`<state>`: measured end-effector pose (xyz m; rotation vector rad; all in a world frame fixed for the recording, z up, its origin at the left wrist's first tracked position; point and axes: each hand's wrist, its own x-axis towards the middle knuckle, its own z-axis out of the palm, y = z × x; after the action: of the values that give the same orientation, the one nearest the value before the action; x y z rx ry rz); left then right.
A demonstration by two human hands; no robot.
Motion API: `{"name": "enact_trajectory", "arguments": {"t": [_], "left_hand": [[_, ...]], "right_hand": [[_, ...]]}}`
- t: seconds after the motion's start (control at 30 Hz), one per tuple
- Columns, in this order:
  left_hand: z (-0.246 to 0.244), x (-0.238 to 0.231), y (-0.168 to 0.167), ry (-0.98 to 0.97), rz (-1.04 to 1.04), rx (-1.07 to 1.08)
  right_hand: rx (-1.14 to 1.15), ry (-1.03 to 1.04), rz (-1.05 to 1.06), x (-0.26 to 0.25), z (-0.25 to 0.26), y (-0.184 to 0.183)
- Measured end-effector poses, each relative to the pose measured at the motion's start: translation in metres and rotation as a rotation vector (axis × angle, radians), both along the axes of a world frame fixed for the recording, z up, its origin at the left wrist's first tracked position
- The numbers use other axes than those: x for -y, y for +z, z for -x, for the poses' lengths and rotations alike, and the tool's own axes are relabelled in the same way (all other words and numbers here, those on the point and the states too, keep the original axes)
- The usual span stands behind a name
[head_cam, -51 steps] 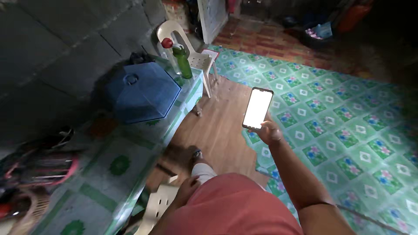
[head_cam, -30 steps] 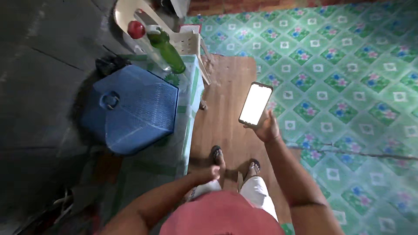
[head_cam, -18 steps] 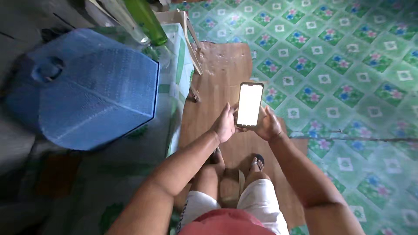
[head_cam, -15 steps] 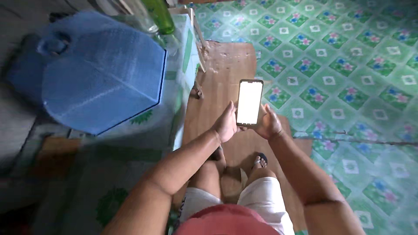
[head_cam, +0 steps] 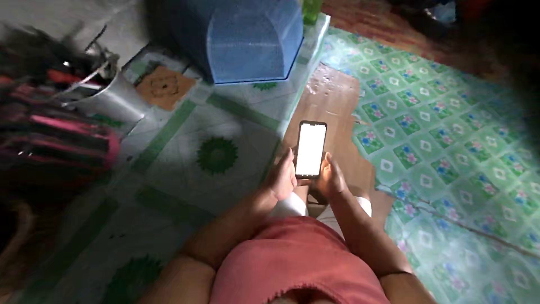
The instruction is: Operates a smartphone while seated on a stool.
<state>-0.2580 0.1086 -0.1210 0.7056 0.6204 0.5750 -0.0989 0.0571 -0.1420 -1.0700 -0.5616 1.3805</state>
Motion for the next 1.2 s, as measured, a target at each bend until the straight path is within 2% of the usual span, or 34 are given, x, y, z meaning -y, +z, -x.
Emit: {"name": "enact_trajectory", "arguments": {"t": [0.13, 0.27, 0.57, 0.77, 1.03, 1.2], "left_hand": [[0.019, -0.007, -0.013, -0.007, 0.004, 0.011], [0.014, -0.018, -0.01, -0.09, 0.001, 0.066], [0.01, -0.011, -0.013, -0.122, 0.014, 0.044], [0.013, -0.008, -0.015, -0.183, -0.047, 0.055], [0.01, -0.005, -0.008, -0.145, -0.019, 0.02], [0.01, -0.005, -0.01, -0.151, 0.004, 0.045]], "right_hand": [[-0.003, -0.037, 0.051, 0.001, 0.022, 0.005], [0.01, -0.083, 0.003, 0.005, 0.017, 0.012], [0.205, 0.103, -0.097, 0.026, -0.002, -0.003], [0.34, 0.101, -0.013, 0.031, 0.0, 0.0], [0.428, 0.012, 0.072, 0.028, 0.01, 0.003], [0.326, 0.011, 0.029, 0.031, 0.006, -0.003]]}}
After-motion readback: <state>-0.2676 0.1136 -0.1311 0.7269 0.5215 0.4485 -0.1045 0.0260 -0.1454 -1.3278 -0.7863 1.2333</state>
